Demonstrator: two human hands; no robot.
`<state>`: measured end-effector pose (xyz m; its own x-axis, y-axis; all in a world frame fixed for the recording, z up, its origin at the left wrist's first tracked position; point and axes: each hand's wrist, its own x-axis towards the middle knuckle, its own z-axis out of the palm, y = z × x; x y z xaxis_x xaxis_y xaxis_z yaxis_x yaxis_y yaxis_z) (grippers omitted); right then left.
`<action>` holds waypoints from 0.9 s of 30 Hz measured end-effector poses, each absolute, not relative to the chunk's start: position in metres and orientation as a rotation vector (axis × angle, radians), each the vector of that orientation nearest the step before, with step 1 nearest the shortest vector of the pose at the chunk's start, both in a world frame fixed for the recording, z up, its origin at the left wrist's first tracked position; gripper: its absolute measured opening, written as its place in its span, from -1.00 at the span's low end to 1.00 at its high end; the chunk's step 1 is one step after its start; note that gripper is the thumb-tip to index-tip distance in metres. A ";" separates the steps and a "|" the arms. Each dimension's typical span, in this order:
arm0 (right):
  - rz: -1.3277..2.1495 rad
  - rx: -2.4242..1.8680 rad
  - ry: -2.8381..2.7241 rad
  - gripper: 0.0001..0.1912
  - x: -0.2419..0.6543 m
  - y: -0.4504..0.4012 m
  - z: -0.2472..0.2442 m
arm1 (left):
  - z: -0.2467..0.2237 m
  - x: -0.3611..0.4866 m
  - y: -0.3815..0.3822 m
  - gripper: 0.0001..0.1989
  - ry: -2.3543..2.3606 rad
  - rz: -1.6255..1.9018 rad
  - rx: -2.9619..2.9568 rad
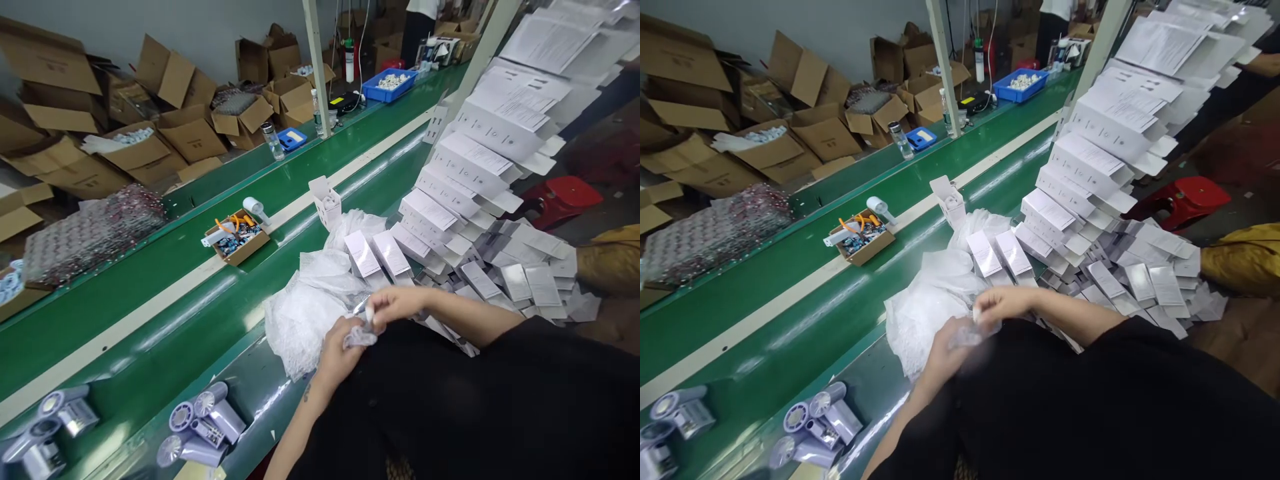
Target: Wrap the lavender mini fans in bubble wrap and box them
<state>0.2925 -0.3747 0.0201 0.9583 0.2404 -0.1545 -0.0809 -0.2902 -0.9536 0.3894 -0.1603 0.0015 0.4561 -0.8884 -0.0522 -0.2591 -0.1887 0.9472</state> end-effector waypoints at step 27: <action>-0.482 -2.541 -0.320 -0.55 0.554 -0.454 0.066 | 0.067 0.531 -0.184 -0.77 0.128 0.052 0.962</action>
